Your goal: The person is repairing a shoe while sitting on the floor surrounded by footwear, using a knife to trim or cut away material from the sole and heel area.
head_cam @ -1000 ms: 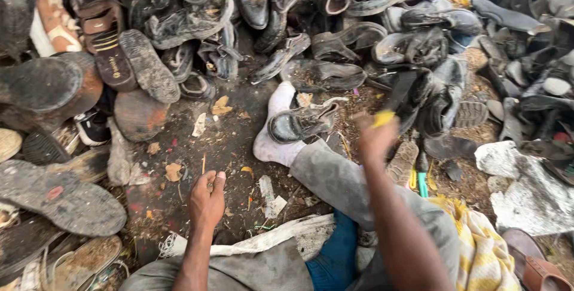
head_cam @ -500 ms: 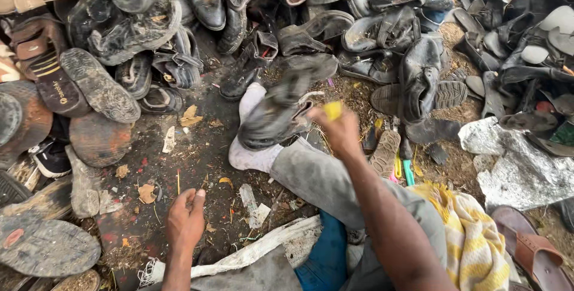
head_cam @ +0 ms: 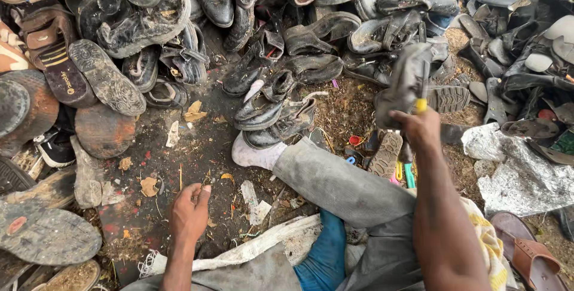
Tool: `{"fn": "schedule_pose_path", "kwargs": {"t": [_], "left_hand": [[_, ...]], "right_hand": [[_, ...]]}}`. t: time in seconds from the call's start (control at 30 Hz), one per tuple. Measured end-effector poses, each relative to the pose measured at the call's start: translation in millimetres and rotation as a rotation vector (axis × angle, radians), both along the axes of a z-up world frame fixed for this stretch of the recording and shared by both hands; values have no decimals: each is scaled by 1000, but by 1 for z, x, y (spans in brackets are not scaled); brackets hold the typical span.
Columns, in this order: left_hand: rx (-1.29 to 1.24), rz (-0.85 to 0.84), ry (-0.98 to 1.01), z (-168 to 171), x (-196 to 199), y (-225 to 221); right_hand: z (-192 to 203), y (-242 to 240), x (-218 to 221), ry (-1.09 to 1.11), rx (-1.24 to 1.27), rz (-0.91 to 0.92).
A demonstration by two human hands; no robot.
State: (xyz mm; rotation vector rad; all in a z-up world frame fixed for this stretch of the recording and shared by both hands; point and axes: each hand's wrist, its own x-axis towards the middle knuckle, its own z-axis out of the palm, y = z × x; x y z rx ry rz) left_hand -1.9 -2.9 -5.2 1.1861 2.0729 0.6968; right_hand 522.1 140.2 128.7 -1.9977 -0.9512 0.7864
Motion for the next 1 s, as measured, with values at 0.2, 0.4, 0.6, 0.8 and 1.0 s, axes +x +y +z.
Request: {"fn": "schedule_pose_path", "kwargs": {"t": [0.2,0.4,0.6,0.8,1.0], "left_hand": [[99,-32,33,-14,-4,-6],[160,-40,31,-16,-4,-5],[76,-66,53,-13,-3,-6],[88,-97,96,-13,-3,-3],[17,-79,120,-8,0,-6]], "right_hand": [[-11,0,-43,-66,-3,298],[-41,5,28,-907,-328,437],[51,-31,-52,-525,60,330],[44,-45,-117,-553,669,715],[-32,76,17,-844,-49,394]]}}
